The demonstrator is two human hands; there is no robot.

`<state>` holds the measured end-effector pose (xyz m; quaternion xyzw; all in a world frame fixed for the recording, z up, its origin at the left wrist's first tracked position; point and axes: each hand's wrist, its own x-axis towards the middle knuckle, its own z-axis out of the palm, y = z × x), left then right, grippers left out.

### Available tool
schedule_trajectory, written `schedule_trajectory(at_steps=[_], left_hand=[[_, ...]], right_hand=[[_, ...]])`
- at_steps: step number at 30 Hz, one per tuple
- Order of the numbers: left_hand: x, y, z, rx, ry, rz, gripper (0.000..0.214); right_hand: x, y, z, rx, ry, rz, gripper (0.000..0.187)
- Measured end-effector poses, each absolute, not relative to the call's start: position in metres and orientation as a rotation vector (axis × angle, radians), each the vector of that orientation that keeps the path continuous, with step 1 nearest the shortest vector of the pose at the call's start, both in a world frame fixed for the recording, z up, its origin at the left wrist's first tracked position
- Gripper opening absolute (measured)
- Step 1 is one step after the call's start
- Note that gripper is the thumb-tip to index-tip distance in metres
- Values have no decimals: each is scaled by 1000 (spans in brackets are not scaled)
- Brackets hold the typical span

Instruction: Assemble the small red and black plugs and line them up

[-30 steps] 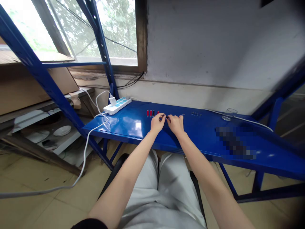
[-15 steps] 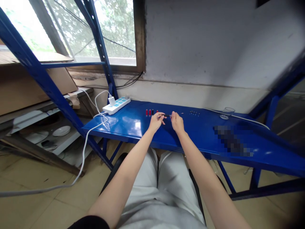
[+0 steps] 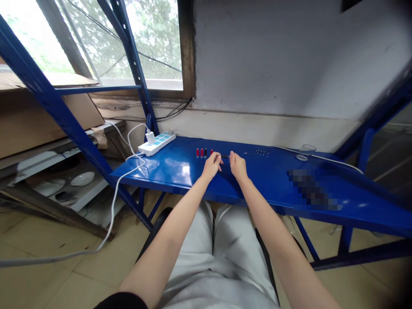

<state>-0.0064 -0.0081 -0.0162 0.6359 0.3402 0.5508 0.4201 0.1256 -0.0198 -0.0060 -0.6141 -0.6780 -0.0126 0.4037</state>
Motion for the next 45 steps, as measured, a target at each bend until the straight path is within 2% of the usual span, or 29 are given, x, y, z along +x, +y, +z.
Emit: schedule_trajectory(at_steps=[9, 23, 39, 45], left_hand=[[-4, -12, -14, 1444, 927, 1364, 28], [-7, -13, -4, 1230, 974, 1376, 36], [-9, -9, -8, 1200, 939, 1373, 34], [-12, -8, -6, 1123, 979, 1422, 32]], right_hand=[[120, -23, -3, -1535, -1727, -46, 53], [118, -20, -7, -1508, -1776, -77, 48], [124, -32, 1, -1528, -1872, -202, 45], [140, -34, 3, -1519, -1686, -128, 42]])
